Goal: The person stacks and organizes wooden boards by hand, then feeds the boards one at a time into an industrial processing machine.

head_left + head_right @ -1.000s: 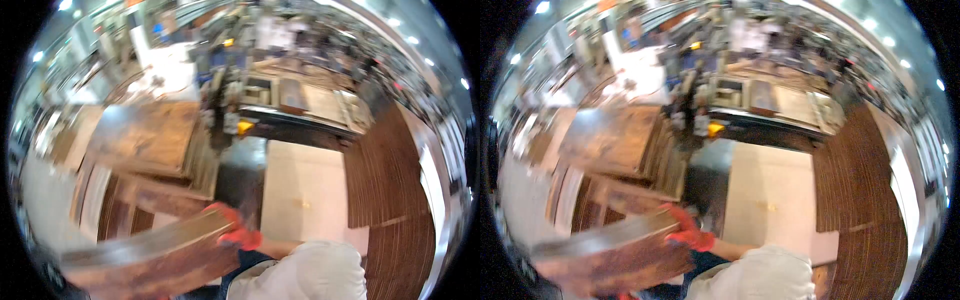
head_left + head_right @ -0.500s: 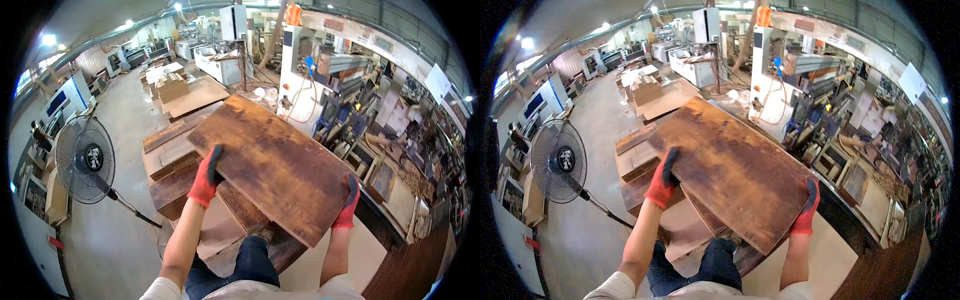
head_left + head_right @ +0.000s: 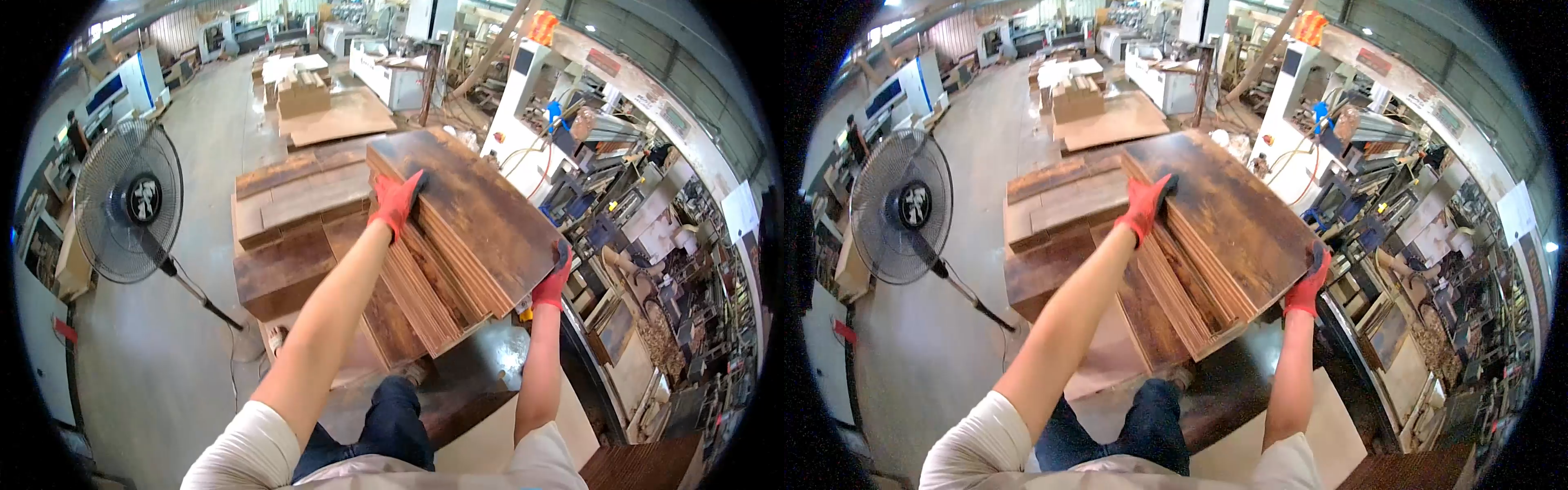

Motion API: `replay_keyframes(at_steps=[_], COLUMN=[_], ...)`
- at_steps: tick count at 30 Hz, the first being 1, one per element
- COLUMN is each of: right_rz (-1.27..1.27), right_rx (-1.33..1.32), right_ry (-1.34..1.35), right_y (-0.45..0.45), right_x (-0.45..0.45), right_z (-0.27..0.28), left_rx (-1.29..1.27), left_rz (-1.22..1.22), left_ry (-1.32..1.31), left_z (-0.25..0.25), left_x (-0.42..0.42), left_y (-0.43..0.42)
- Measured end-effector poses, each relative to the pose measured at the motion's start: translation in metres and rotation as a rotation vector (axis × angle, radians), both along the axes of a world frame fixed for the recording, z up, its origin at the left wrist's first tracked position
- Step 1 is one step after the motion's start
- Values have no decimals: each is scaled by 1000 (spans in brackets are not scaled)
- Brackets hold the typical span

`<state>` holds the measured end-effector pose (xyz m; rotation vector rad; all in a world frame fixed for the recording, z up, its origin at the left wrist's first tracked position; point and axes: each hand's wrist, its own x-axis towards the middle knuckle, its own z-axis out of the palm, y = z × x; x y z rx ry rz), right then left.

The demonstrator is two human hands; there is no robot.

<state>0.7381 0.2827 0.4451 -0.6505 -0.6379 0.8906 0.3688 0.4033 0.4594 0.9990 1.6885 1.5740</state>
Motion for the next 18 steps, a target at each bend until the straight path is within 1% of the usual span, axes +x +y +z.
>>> replay_keyframes(at_steps=[2, 3, 4, 5, 6, 7, 8, 9, 11, 12, 14, 15, 16, 18], right_rz=[112, 155, 45, -45, -211, -399, -516, -571, -554, -542, -509, -471, -430, -448], right_rx=[0, -7, -155, -160, -105, -43, 15, -14, -119, -131, -9, 6, 18, 39], right_ry=[28, -24, 64, -69, -330, -571, -704, -727, -647, -614, -481, -434, -388, -438], right_y=[0, -8, -2, 3, 0, 1, 3, 9, 16, 20, 42, 37, 27, 19], right_x=[-14, -20, -17, -11, -9, -7, -10, -8, -13, -16, -6, -10, -13, -14], right_z=[15, 21, 11, 4, -1, -5, -6, -7, -10, -17, -45, -33, -23, -26], left_rx=[-45, -28, -1, 30, 57, 58, 34, -3, -39, -22, 19, 33, 183, 481], left_rz=[-24, -75, -152, -243, -339, -423, -487, -527, -518, -444, -467, -447, -445, -430], left_ry=[129, 179, 216, 212, 157, 54, -54, -163, -291, -340, -273, -234, -221, -198], left_z=[4, 3, 2, 0, -2, -7, -11, -16, -21, -22, -16, 0, -14, -58], left_x=[-18, -39, -59, -77, -90, -106, -118, -126, -140, -147, -144, -128, -132, -154], left_y=[18, 22, 29, 39, 52, 62, 68, 74, 83, 92, 98, 86, 103, 164])
